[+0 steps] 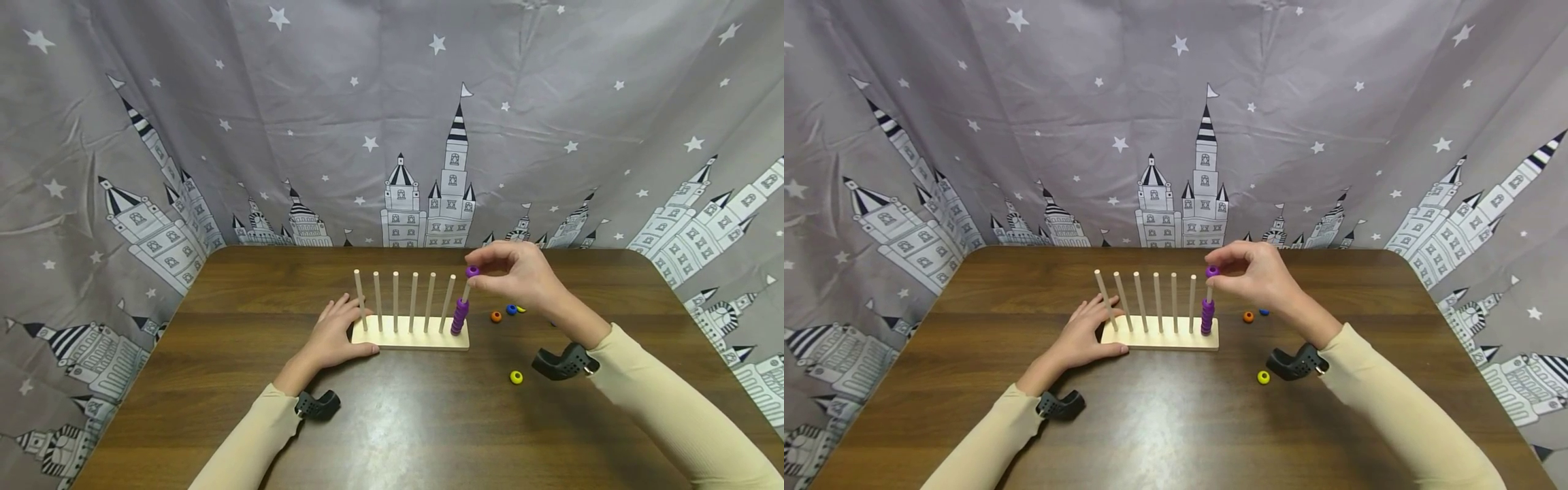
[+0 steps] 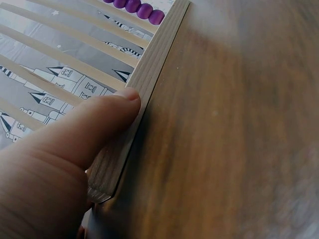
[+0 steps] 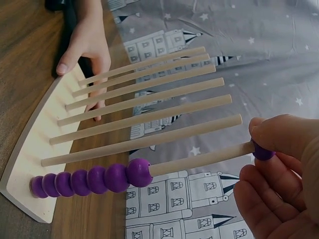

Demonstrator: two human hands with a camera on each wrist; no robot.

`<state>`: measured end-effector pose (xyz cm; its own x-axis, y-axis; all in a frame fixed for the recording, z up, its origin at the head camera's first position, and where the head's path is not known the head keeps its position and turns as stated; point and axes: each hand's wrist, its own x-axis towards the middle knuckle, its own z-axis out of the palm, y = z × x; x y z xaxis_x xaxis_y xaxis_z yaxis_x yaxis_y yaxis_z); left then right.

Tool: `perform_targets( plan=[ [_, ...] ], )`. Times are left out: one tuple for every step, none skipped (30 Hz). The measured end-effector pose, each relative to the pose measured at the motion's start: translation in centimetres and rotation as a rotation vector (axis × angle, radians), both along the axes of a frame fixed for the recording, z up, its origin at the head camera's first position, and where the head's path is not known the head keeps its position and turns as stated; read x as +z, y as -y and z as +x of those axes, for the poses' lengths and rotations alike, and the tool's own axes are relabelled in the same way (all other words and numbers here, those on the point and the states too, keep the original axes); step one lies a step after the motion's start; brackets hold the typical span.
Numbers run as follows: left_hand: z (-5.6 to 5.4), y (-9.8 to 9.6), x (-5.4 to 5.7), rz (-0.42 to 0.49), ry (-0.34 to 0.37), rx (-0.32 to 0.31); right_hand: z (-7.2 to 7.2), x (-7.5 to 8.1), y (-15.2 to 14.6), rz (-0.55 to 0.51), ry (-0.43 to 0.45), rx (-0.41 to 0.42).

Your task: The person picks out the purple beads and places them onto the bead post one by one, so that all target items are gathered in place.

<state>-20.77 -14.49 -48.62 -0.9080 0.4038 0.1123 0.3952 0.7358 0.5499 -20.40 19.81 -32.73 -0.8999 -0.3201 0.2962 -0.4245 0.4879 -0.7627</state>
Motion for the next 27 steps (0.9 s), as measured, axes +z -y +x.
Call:
perform_targets(
  plan=[
    [0.0,0.0,0.0,-0.002,0.001,0.000,0.0,0.0,0.0,0.001,0.003,0.001],
    [0.0,0.0,0.0,-0.002,0.003,-0.001,0.1,0.0,0.0,0.002,0.007,0.000],
    [0.0,0.0,0.0,-0.003,0.004,0.000,0.1,0.0,0.1,0.001,0.010,0.001],
    [0.0,0.0,0.0,-0.004,0.004,0.000,0.1,-0.1,0.1,-0.002,0.015,0.002],
    [0.0,0.0,0.0,-0.004,0.006,0.000,0.1,-0.1,0.1,-0.004,0.018,0.004],
    [0.0,0.0,0.0,-0.003,0.006,0.000,0.1,-0.2,0.1,-0.007,0.018,0.007],
    [0.1,0.0,0.0,-0.003,0.007,0.000,0.1,-0.3,0.1,-0.007,0.018,0.010],
    [0.1,0.0,0.0,-0.002,0.008,0.000,0.0,-0.5,0.0,-0.008,0.017,0.014],
    [0.1,0.0,0.0,-0.002,0.008,0.000,0.0,-0.6,0.0,-0.011,0.016,0.020],
    [0.1,0.0,0.1,-0.002,0.009,0.000,0.0,-0.7,0.0,-0.011,0.016,0.024],
    [0.1,0.0,0.1,0.000,0.010,0.001,0.0,-0.8,0.0,-0.011,0.017,0.027],
    [0.1,0.0,0.1,-0.001,0.010,0.000,0.0,-0.9,0.0,-0.011,0.019,0.029],
    [0.1,0.0,0.1,-0.001,0.011,0.001,0.0,-0.9,0.0,-0.011,0.021,0.030],
    [0.1,0.0,0.1,0.000,0.011,0.000,0.0,-1.0,0.0,-0.010,0.023,0.030],
    [0.1,0.0,0.1,0.001,0.012,0.000,0.1,-1.1,0.0,-0.005,0.023,0.028],
    [0.1,0.0,0.1,0.002,0.012,0.000,0.1,-1.1,0.0,0.000,0.022,0.025],
    [0.1,0.0,0.1,0.002,0.011,0.000,0.1,-1.2,0.0,0.004,0.022,0.023],
    [0.1,0.0,0.1,0.001,0.010,-0.001,0.1,-1.3,-0.1,0.010,0.022,0.019],
    [0.1,0.0,0.1,0.001,0.008,0.000,0.2,-1.3,-0.1,0.014,0.023,0.017],
    [0.1,0.0,0.1,-0.001,0.006,0.000,0.1,-1.4,-0.1,0.016,0.024,0.016],
    [0.1,0.0,0.0,-0.001,0.005,0.001,0.2,-1.4,-0.1,0.018,0.027,0.015],
    [0.1,0.0,0.0,-0.001,0.004,0.001,0.2,-1.5,-0.1,0.018,0.029,0.014],
    [0.1,0.0,0.0,-0.001,0.003,0.001,0.2,-1.5,-0.1,0.017,0.032,0.014],
    [0.1,0.0,0.1,0.000,0.002,0.001,0.2,-1.5,-0.1,0.016,0.032,0.015],
    [0.1,0.0,0.1,0.001,0.002,0.001,0.2,-1.5,-0.1,0.014,0.033,0.016],
    [0.1,0.0,0.1,0.003,0.001,0.001,0.2,-1.5,-0.1,0.014,0.031,0.017],
    [0.1,0.0,0.1,0.004,0.001,0.001,0.2,-1.5,-0.1,0.013,0.030,0.017]
  ],
)
